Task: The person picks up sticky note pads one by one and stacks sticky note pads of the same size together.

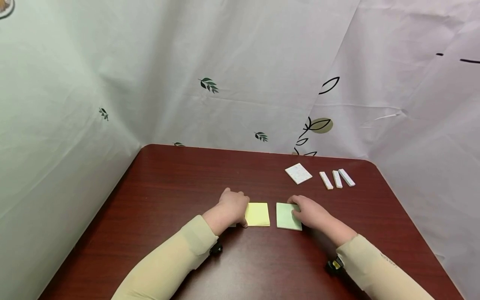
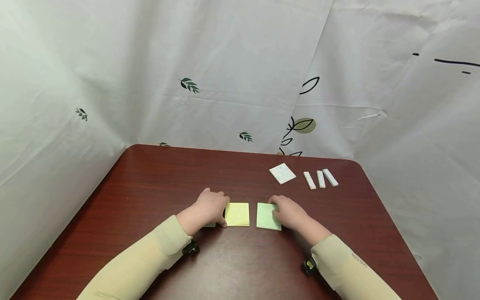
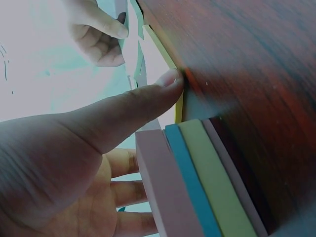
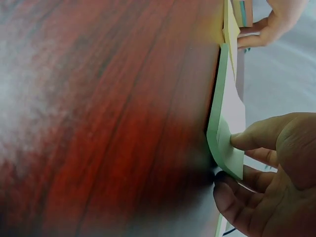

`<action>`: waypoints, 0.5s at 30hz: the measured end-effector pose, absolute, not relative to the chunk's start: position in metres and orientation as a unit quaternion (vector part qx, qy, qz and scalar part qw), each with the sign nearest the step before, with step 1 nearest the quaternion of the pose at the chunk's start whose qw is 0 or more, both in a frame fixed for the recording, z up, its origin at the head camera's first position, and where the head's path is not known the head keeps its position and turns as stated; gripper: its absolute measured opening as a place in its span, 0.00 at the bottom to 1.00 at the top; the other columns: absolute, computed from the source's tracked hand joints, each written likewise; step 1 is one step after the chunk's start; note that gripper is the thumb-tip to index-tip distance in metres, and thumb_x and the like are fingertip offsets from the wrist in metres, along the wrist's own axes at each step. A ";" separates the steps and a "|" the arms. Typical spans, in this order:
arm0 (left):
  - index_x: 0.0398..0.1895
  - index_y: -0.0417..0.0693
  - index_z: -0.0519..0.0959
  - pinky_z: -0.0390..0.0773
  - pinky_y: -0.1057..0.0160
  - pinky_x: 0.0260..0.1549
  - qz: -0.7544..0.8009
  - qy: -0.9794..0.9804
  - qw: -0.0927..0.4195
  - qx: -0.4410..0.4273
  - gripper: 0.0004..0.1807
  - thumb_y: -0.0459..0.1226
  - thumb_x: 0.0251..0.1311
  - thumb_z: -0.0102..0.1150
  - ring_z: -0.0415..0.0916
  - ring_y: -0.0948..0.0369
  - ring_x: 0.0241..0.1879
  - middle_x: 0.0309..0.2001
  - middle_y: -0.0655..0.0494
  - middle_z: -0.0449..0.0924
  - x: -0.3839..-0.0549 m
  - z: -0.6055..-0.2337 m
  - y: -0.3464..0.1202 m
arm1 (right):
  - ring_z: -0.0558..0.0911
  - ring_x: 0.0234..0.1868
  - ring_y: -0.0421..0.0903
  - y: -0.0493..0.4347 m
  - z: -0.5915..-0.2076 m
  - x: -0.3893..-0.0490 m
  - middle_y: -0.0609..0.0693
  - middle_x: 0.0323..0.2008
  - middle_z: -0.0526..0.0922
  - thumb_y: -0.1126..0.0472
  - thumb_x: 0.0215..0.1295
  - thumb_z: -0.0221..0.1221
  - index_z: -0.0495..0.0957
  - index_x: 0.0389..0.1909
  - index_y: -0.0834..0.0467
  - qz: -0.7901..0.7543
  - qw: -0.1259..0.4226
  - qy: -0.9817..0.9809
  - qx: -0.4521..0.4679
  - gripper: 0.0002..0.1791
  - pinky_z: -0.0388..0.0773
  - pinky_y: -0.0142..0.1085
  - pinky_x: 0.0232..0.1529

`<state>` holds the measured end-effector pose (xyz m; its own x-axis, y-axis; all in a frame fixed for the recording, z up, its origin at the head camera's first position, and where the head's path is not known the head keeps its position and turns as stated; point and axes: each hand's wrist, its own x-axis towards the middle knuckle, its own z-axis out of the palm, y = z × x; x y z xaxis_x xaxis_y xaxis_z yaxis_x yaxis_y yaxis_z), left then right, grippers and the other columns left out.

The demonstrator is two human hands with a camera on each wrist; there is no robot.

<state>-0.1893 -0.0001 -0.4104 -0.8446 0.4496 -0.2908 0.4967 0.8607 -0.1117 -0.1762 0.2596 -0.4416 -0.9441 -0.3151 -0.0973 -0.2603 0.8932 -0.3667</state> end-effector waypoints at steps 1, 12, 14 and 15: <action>0.52 0.55 0.80 0.67 0.52 0.53 -0.092 0.956 0.129 0.247 0.37 0.61 0.38 0.77 0.75 0.60 0.44 0.42 0.58 0.79 -0.189 -0.410 0.000 | 0.79 0.49 0.52 0.260 -0.442 -0.176 0.56 0.47 0.80 0.67 0.64 0.60 0.78 0.50 0.61 -0.172 0.072 0.970 -0.153 0.13 0.75 0.51 0.50; 0.49 0.54 0.81 0.69 0.55 0.49 -0.083 0.956 0.128 0.252 0.34 0.60 0.40 0.77 0.76 0.59 0.41 0.39 0.58 0.78 -0.188 -0.411 -0.001 | 0.78 0.46 0.52 0.260 -0.447 -0.175 0.54 0.43 0.78 0.66 0.63 0.61 0.79 0.48 0.61 -0.148 0.044 0.973 -0.171 0.12 0.76 0.48 0.46; 0.48 0.54 0.81 0.70 0.56 0.48 -0.085 0.955 0.127 0.253 0.33 0.60 0.40 0.77 0.76 0.59 0.41 0.38 0.58 0.78 -0.188 -0.410 -0.002 | 0.78 0.46 0.52 0.260 -0.447 -0.175 0.54 0.43 0.78 0.66 0.63 0.61 0.79 0.48 0.61 -0.149 0.043 0.973 -0.172 0.12 0.76 0.48 0.46; 0.48 0.54 0.81 0.70 0.56 0.48 -0.086 0.955 0.126 0.253 0.33 0.60 0.40 0.77 0.76 0.60 0.40 0.38 0.58 0.78 -0.188 -0.410 -0.002 | 0.78 0.46 0.52 0.260 -0.447 -0.176 0.54 0.43 0.78 0.66 0.63 0.61 0.79 0.48 0.61 -0.150 0.042 0.973 -0.173 0.12 0.76 0.48 0.46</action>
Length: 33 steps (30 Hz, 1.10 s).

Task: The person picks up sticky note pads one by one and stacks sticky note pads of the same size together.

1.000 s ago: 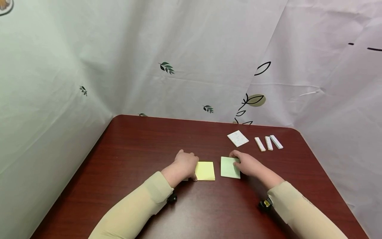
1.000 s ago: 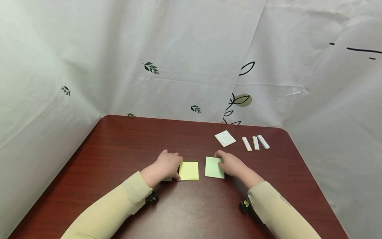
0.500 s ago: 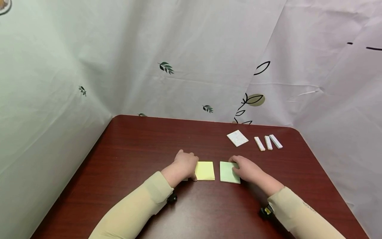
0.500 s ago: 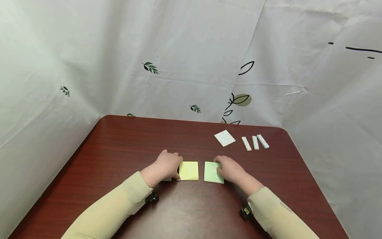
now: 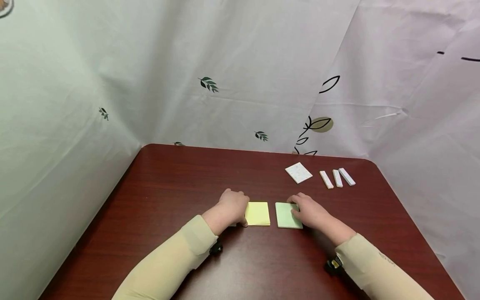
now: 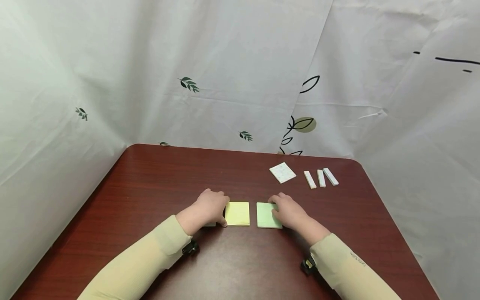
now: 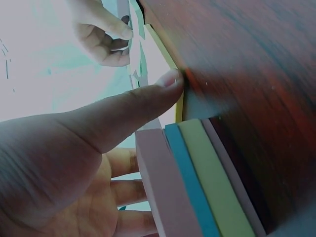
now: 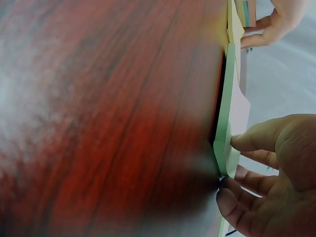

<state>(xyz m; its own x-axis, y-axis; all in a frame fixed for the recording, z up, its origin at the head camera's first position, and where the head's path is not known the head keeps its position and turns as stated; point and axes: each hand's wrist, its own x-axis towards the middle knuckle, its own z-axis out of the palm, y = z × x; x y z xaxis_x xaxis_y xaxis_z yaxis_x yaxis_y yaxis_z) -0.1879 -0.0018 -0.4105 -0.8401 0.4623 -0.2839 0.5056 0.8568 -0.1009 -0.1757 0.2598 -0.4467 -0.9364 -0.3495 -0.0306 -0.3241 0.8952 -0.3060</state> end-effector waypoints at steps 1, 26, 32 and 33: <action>0.47 0.54 0.81 0.70 0.56 0.47 -0.087 0.955 0.125 0.254 0.33 0.60 0.40 0.77 0.76 0.60 0.40 0.37 0.59 0.78 -0.188 -0.411 -0.002 | 0.78 0.46 0.52 0.260 -0.446 -0.176 0.54 0.43 0.78 0.66 0.63 0.61 0.79 0.48 0.61 -0.150 0.042 0.972 -0.175 0.12 0.76 0.48 0.45; 0.50 0.55 0.81 0.70 0.56 0.50 -0.092 0.955 0.126 0.252 0.35 0.61 0.40 0.76 0.77 0.60 0.44 0.42 0.58 0.80 -0.189 -0.411 -0.003 | 0.80 0.49 0.53 0.262 -0.442 -0.177 0.56 0.46 0.79 0.64 0.64 0.61 0.79 0.50 0.62 -0.165 0.035 0.971 -0.168 0.14 0.76 0.50 0.49; 0.50 0.55 0.81 0.70 0.56 0.49 -0.093 0.955 0.126 0.252 0.35 0.61 0.40 0.76 0.77 0.60 0.43 0.42 0.58 0.79 -0.189 -0.411 -0.003 | 0.79 0.50 0.52 0.265 -0.439 -0.171 0.54 0.47 0.78 0.61 0.64 0.63 0.79 0.50 0.61 -0.147 -0.002 0.968 -0.202 0.15 0.76 0.49 0.50; 0.50 0.55 0.81 0.70 0.56 0.49 -0.093 0.955 0.126 0.253 0.35 0.61 0.40 0.76 0.76 0.60 0.43 0.41 0.58 0.79 -0.189 -0.411 -0.003 | 0.79 0.51 0.52 0.265 -0.438 -0.170 0.53 0.47 0.78 0.60 0.63 0.64 0.79 0.50 0.60 -0.142 -0.007 0.966 -0.214 0.15 0.76 0.48 0.50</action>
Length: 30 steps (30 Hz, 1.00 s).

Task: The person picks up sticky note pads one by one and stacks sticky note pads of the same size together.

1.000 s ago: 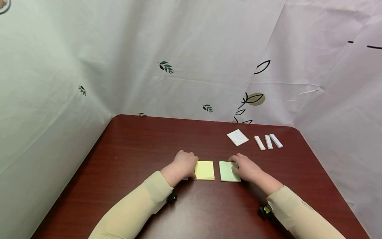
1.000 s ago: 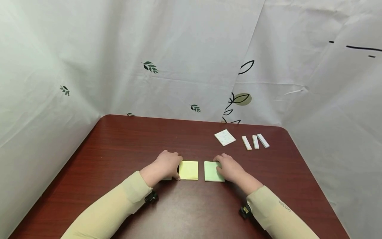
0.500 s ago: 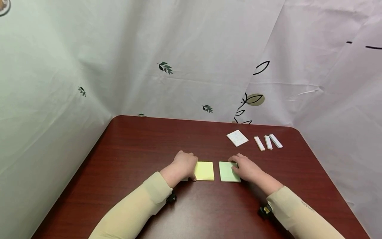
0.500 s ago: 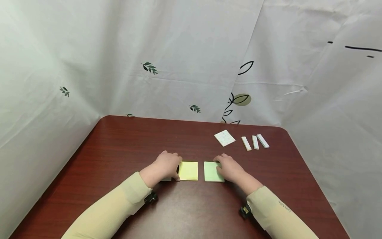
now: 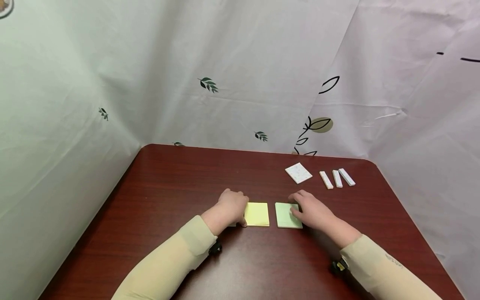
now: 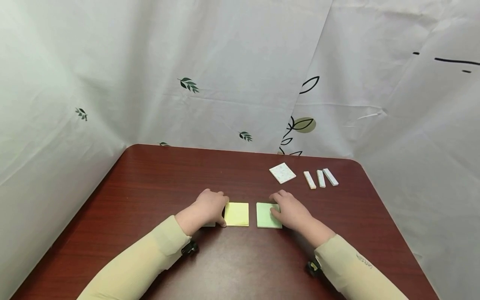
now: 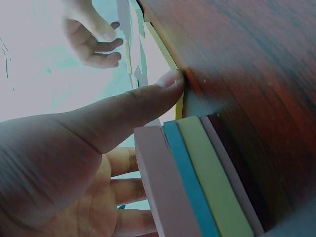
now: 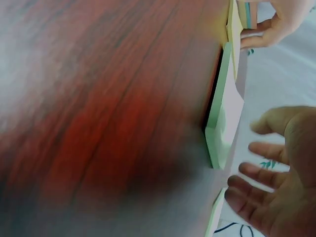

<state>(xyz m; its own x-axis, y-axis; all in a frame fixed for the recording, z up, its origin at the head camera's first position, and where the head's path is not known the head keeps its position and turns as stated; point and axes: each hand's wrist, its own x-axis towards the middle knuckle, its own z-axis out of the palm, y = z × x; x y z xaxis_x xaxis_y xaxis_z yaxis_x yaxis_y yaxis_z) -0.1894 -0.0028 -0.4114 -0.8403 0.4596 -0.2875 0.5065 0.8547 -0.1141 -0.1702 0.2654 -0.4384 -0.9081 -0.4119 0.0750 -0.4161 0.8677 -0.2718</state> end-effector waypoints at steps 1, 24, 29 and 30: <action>0.50 0.55 0.81 0.70 0.56 0.48 -0.093 0.955 0.126 0.254 0.35 0.61 0.40 0.76 0.76 0.60 0.43 0.41 0.58 0.79 -0.189 -0.412 -0.003 | 0.79 0.50 0.51 0.266 -0.437 -0.169 0.52 0.47 0.79 0.60 0.63 0.64 0.80 0.50 0.60 0.137 0.011 -0.963 0.231 0.16 0.77 0.47 0.50; 0.49 0.54 0.81 0.70 0.56 0.48 -0.086 0.955 0.124 0.255 0.34 0.60 0.40 0.77 0.76 0.59 0.41 0.39 0.58 0.78 -0.189 -0.410 -0.004 | 0.76 0.57 0.58 0.264 -0.430 -0.160 0.59 0.58 0.76 0.54 0.53 0.72 0.80 0.55 0.51 0.045 -0.029 -0.930 0.363 0.27 0.75 0.51 0.53; 0.50 0.55 0.81 0.70 0.55 0.49 -0.089 0.954 0.126 0.256 0.34 0.61 0.41 0.76 0.76 0.60 0.42 0.39 0.58 0.78 -0.188 -0.410 -0.004 | 0.77 0.58 0.59 0.264 -0.430 -0.161 0.60 0.59 0.77 0.54 0.53 0.71 0.80 0.56 0.52 0.033 -0.042 -0.932 0.359 0.27 0.75 0.51 0.54; 0.50 0.55 0.81 0.70 0.55 0.48 -0.091 0.954 0.125 0.256 0.34 0.61 0.41 0.76 0.76 0.60 0.42 0.39 0.58 0.78 -0.188 -0.410 -0.004 | 0.77 0.58 0.59 0.264 -0.430 -0.162 0.59 0.58 0.77 0.54 0.53 0.71 0.80 0.55 0.52 0.032 -0.040 -0.932 0.359 0.27 0.75 0.51 0.54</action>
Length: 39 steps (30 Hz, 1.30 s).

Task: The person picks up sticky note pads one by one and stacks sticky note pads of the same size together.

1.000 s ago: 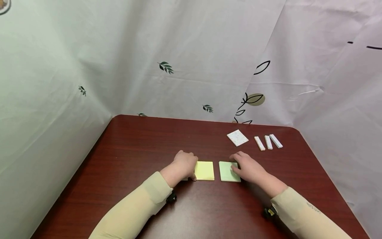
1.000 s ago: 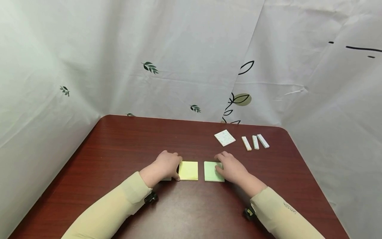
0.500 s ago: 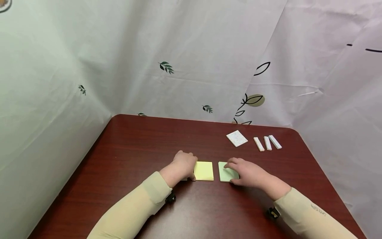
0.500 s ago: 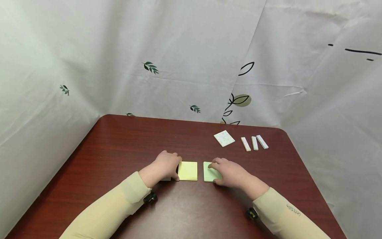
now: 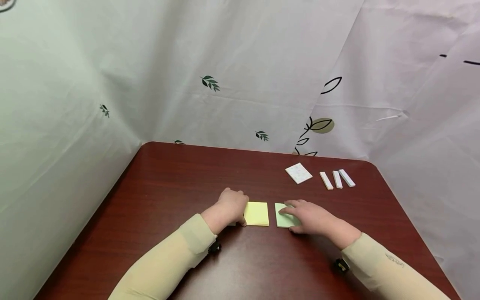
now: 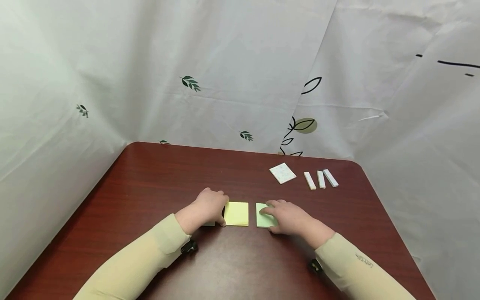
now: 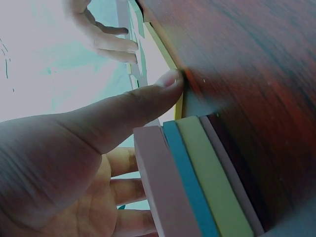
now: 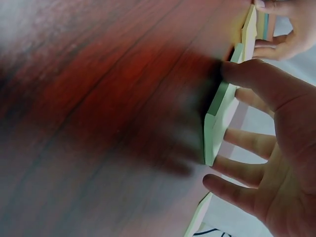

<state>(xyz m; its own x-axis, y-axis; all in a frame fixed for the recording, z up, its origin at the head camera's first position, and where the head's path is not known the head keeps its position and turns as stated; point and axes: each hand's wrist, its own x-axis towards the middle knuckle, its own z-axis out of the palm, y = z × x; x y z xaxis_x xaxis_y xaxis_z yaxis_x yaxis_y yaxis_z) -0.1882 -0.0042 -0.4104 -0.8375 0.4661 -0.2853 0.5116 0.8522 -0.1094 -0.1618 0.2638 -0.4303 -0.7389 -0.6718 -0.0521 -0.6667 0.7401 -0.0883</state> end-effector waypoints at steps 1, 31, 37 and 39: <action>0.49 0.55 0.81 0.70 0.56 0.48 -0.092 0.954 0.124 0.256 0.34 0.61 0.41 0.76 0.76 0.60 0.42 0.39 0.58 0.78 -0.188 -0.410 -0.004 | 0.77 0.57 0.59 0.263 -0.431 -0.162 0.59 0.58 0.77 0.54 0.52 0.71 0.80 0.55 0.53 -0.031 0.038 0.932 -0.359 0.27 0.75 0.50 0.53; 0.47 0.54 0.82 0.70 0.56 0.46 -0.085 0.955 0.115 0.262 0.33 0.61 0.39 0.77 0.76 0.60 0.41 0.38 0.58 0.78 -0.190 -0.412 -0.006 | 0.79 0.28 0.41 0.263 -0.433 -0.171 0.42 0.30 0.81 0.60 0.66 0.53 0.80 0.41 0.55 -0.041 -0.068 0.934 -0.350 0.09 0.77 0.40 0.33; 0.46 0.54 0.82 0.70 0.56 0.47 -0.086 0.955 0.112 0.262 0.33 0.61 0.39 0.77 0.77 0.60 0.40 0.38 0.58 0.78 -0.190 -0.412 -0.007 | 0.72 0.26 0.36 0.263 -0.426 -0.174 0.39 0.30 0.77 0.61 0.70 0.53 0.79 0.45 0.54 -0.098 -0.053 0.945 -0.309 0.08 0.75 0.39 0.32; 0.46 0.55 0.81 0.70 0.56 0.47 -0.087 0.955 0.113 0.262 0.33 0.61 0.39 0.77 0.76 0.60 0.40 0.38 0.59 0.78 -0.190 -0.413 -0.006 | 0.75 0.30 0.36 0.262 -0.424 -0.174 0.40 0.35 0.81 0.60 0.72 0.53 0.80 0.48 0.55 -0.125 -0.037 0.947 -0.293 0.10 0.77 0.41 0.36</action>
<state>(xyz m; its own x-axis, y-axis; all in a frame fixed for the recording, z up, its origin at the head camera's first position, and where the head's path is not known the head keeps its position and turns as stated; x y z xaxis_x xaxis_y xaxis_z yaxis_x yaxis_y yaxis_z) -0.1899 -0.0064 -0.4126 -0.8375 0.4802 -0.2608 0.5193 0.8480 -0.1061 -0.1738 0.2624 -0.4238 -0.8259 -0.5455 0.1426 -0.5638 0.7974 -0.2151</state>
